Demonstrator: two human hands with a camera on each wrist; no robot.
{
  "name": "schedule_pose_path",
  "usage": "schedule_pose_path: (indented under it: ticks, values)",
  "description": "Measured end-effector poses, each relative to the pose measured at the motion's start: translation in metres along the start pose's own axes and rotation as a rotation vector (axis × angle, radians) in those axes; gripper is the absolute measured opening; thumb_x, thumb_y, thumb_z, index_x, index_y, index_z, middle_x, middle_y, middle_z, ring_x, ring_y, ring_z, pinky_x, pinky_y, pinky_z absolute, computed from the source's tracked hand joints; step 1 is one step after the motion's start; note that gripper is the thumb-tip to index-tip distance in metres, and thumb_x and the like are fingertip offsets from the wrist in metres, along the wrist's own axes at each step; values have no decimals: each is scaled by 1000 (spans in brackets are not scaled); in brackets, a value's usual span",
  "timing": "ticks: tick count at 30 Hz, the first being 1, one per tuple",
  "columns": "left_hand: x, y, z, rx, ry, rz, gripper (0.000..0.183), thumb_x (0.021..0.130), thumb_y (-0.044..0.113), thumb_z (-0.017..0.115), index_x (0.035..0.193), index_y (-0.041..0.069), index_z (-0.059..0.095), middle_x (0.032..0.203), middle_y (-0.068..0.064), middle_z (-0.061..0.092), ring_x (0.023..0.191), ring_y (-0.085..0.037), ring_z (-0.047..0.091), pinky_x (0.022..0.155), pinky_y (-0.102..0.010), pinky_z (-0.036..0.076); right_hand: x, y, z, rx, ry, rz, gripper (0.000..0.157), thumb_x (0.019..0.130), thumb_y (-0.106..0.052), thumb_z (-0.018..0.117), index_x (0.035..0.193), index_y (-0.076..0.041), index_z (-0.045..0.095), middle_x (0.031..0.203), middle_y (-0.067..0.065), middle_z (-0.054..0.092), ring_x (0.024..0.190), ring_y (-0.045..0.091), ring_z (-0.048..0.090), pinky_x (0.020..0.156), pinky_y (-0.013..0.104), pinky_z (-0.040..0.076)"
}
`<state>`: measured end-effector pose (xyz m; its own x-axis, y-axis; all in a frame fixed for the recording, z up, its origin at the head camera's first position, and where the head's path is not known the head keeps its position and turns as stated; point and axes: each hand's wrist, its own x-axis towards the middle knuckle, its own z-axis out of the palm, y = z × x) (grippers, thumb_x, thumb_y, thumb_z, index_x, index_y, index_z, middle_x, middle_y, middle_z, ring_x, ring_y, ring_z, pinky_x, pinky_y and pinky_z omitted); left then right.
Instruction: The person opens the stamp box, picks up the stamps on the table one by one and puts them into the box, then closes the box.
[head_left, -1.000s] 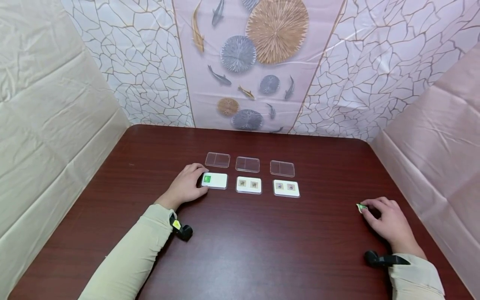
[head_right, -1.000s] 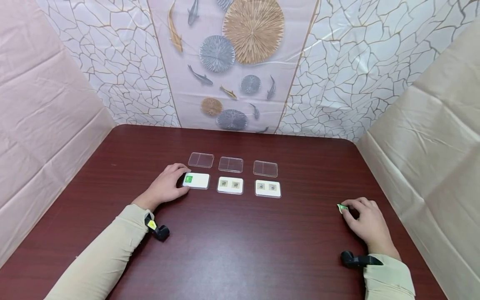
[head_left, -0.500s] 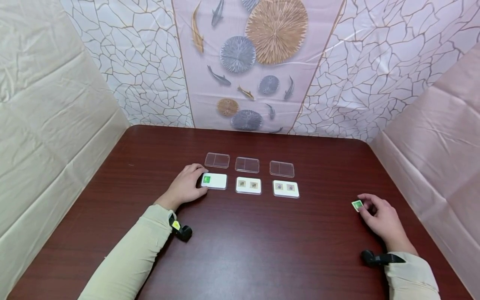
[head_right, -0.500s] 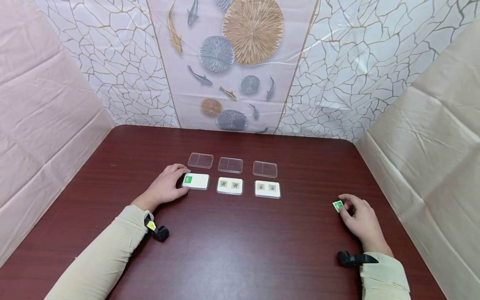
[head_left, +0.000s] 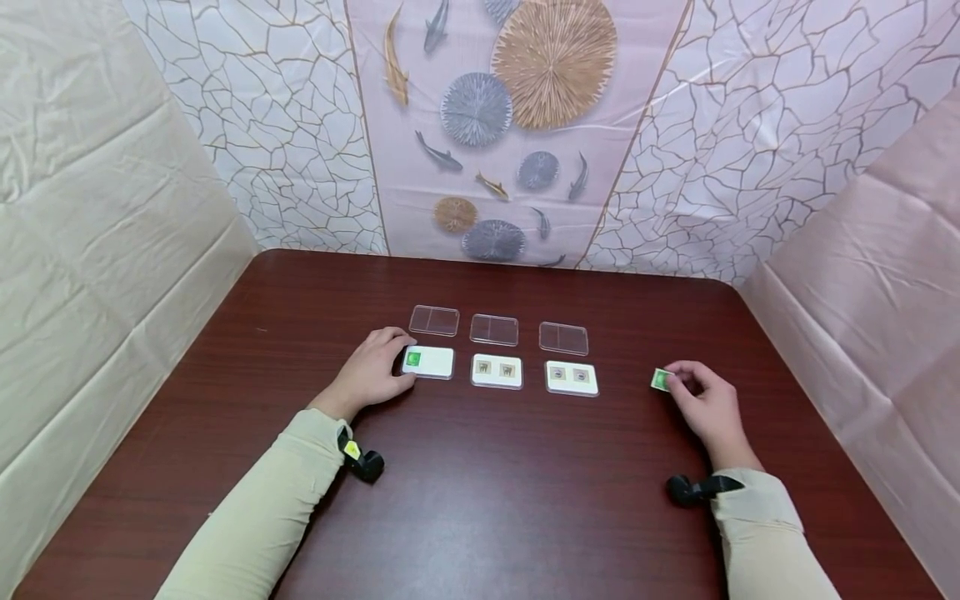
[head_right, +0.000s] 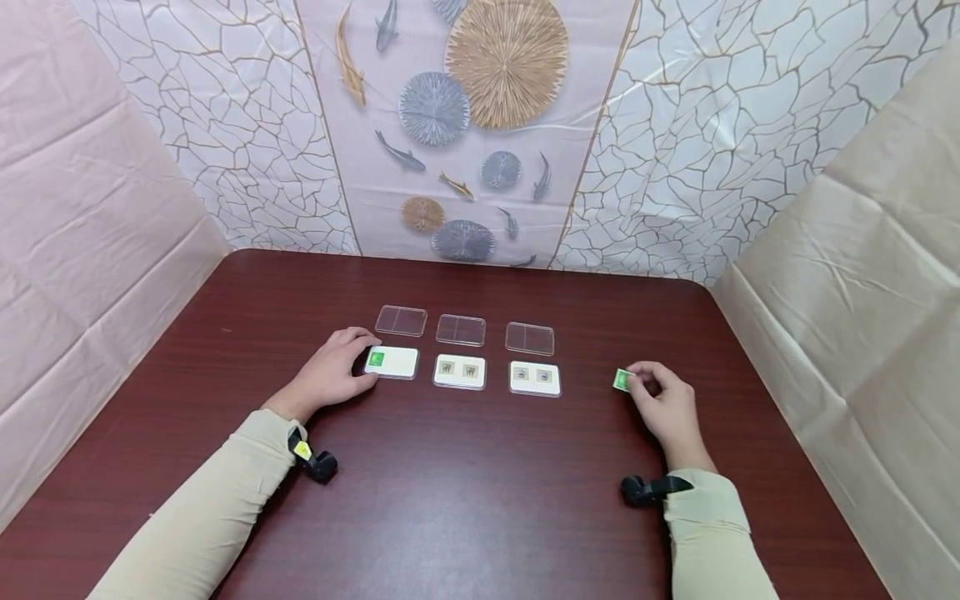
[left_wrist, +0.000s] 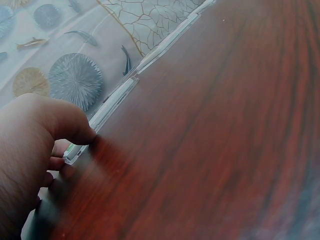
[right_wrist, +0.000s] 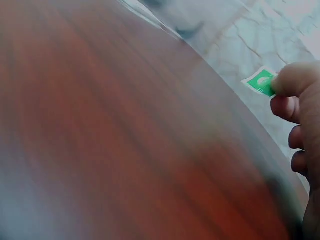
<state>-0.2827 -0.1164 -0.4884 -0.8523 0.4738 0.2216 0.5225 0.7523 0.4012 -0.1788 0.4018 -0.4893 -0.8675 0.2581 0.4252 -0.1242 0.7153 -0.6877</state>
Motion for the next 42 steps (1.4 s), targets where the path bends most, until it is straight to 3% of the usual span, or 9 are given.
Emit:
schedule_pose_path:
  ticks: [7,14,24,37,42]
  values:
    - [0,1,-2,8,-8,-2,55,81,27,69,130,3,62,135,-15,54,127,-35,46,109,-49,38,15,-31,49,139,26,-10,12,90,-6,72,101,-4,74,82,-4,63,75,4,53,68,16,41]
    - [0,1,-1,11,-12,-7,55,81,27,70,130,4,62,135,-14,54,127,-35,46,109,-48,38,21,-69,94,198,21,-99,13,85,-2,76,97,-3,75,81,7,61,77,8,50,66,16,40]
    - [0,0,-1,6,-15,-10,55,82,27,70,131,4,62,135,-14,54,127,-34,46,108,-49,38,23,-113,142,286,-13,-177,14,83,0,77,95,-5,76,79,8,64,78,15,53,67,17,43]
    - [0,-1,0,3,-4,-19,55,80,27,70,130,4,62,134,-13,55,127,-33,47,108,-48,38,13,-170,205,240,-110,-329,12,85,-11,79,97,-12,77,78,0,69,80,19,54,81,40,40]
    - [1,-2,0,3,-15,-25,55,81,28,70,131,5,62,135,-12,54,126,-32,47,108,-48,38,6,-192,221,181,-171,-320,10,87,-15,78,97,-14,78,78,-2,71,82,19,55,88,45,40]
